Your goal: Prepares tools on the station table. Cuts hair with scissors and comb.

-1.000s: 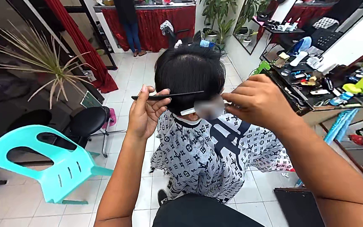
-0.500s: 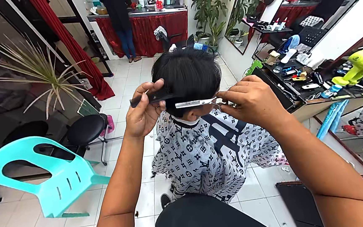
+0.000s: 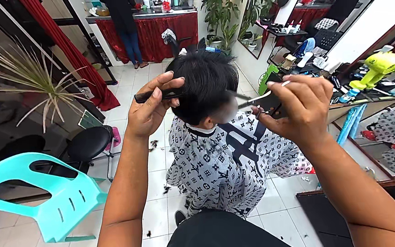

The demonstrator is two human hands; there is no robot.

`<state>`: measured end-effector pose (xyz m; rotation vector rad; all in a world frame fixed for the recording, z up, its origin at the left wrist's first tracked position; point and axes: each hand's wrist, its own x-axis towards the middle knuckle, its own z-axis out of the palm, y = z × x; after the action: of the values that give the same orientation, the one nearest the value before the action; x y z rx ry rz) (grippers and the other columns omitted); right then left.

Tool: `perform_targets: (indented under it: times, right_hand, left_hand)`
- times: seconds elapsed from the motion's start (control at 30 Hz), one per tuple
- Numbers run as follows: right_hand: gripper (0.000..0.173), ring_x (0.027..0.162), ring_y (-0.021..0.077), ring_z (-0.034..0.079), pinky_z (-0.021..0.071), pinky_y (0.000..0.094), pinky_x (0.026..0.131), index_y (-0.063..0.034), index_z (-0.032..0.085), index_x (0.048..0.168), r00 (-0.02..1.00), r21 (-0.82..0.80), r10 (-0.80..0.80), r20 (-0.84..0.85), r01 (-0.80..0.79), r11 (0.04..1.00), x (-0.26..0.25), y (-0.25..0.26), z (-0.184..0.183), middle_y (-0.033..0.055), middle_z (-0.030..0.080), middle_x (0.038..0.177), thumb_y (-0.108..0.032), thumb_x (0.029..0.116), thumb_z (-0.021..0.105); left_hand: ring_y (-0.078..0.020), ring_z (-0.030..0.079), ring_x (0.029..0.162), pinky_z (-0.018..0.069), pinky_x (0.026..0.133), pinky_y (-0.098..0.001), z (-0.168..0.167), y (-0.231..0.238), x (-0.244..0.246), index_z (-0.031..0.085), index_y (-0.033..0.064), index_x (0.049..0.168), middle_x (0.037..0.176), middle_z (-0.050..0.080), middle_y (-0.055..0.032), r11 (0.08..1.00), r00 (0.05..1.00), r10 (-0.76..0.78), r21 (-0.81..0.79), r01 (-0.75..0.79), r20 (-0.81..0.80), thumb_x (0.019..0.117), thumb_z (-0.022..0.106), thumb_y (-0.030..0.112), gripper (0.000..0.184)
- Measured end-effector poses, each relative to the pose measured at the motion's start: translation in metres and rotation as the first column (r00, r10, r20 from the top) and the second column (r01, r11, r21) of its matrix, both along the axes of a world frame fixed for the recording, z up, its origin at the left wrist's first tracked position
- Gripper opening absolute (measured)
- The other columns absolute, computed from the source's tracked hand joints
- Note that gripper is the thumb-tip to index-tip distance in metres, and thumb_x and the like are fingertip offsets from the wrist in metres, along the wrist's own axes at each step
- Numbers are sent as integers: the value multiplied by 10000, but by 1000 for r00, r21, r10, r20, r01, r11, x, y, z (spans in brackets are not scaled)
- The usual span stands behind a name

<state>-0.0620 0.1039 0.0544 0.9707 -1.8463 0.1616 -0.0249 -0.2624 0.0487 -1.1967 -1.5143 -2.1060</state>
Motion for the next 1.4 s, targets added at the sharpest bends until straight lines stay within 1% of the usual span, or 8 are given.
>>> perform_targets:
  times: [0.13, 0.3, 0.47, 0.6, 0.77, 1.1, 1.27, 1.4]
  right_hand:
    - [521, 1199, 353, 590, 387, 525, 1024, -93, 644, 1327, 996, -6, -78, -52, 78, 997, -7, -16, 6, 160, 689, 1126, -407, 918, 720]
    - [264, 914, 318, 653, 427, 481, 871, -84, 722, 1236, 996, 0, 33, -88, -33, 999, -1, -21, 6, 152, 710, 894, -192, 1003, 661]
    - [489, 1159, 350, 610, 400, 515, 980, -88, 652, 1327, 998, 54, -54, -36, 56, 997, 1, -20, 9, 161, 699, 1087, -380, 937, 701]
    - [283, 897, 325, 650, 433, 484, 864, -84, 708, 1256, 996, 27, 21, -89, -19, 999, 2, -19, 9, 151, 695, 867, -199, 1000, 670]
    - [432, 1045, 351, 636, 413, 519, 936, -83, 676, 1301, 1000, 78, -9, -23, 11, 997, 4, -22, 13, 159, 699, 993, -336, 951, 681]
    - [288, 794, 326, 650, 462, 482, 815, -56, 722, 1235, 990, 12, 134, 46, -135, 991, 3, -24, 16, 175, 693, 830, -202, 994, 665]
    - [490, 1023, 355, 676, 489, 529, 942, -41, 633, 1356, 964, -107, 141, 225, -120, 987, 4, -10, 27, 193, 723, 1102, -302, 950, 718]
    - [450, 946, 346, 690, 478, 531, 946, -27, 647, 1328, 964, -128, 130, 230, -102, 987, -10, 5, 27, 187, 736, 1028, -289, 965, 697]
  left_hand:
    - [-83, 698, 1007, 564, 848, -240, -1, 5, 3, 632, 176, 1377, 1296, 704, -31, 1000, 1000, -8, -7, 8, 2, 1078, 503, 304, 350]
    - [-70, 699, 988, 562, 828, -224, -2, 9, 7, 627, 163, 1376, 1276, 713, -29, 1000, 1000, -6, -4, 6, 12, 1077, 503, 296, 350]
    - [-78, 699, 994, 560, 825, -231, -3, 8, 9, 627, 159, 1377, 1270, 716, -33, 1000, 1000, -3, -3, 3, 19, 1076, 505, 299, 354]
    - [-91, 702, 1008, 565, 834, -235, -3, 9, 9, 623, 153, 1384, 1277, 712, -44, 999, 999, -37, 13, 37, 27, 1077, 508, 277, 351]
    - [-92, 702, 994, 563, 826, -235, -3, 10, 9, 614, 151, 1394, 1277, 711, -50, 999, 999, -33, 20, 32, 23, 1075, 510, 283, 360]
    - [-104, 710, 936, 577, 779, -242, 10, 20, 19, 548, 159, 1423, 1279, 705, -46, 999, 1000, -17, 42, 17, -16, 1063, 522, 225, 366]
    - [-85, 710, 836, 600, 704, -219, 41, 36, 17, 522, 196, 1122, 1042, 722, 15, 927, 956, 211, 267, -262, 204, 1121, 343, 259, 190]
    - [-55, 733, 858, 592, 743, -198, 18, 45, 5, 600, 143, 1102, 1055, 761, 21, 843, 726, 448, 22, -537, 521, 1128, 307, 376, 375]
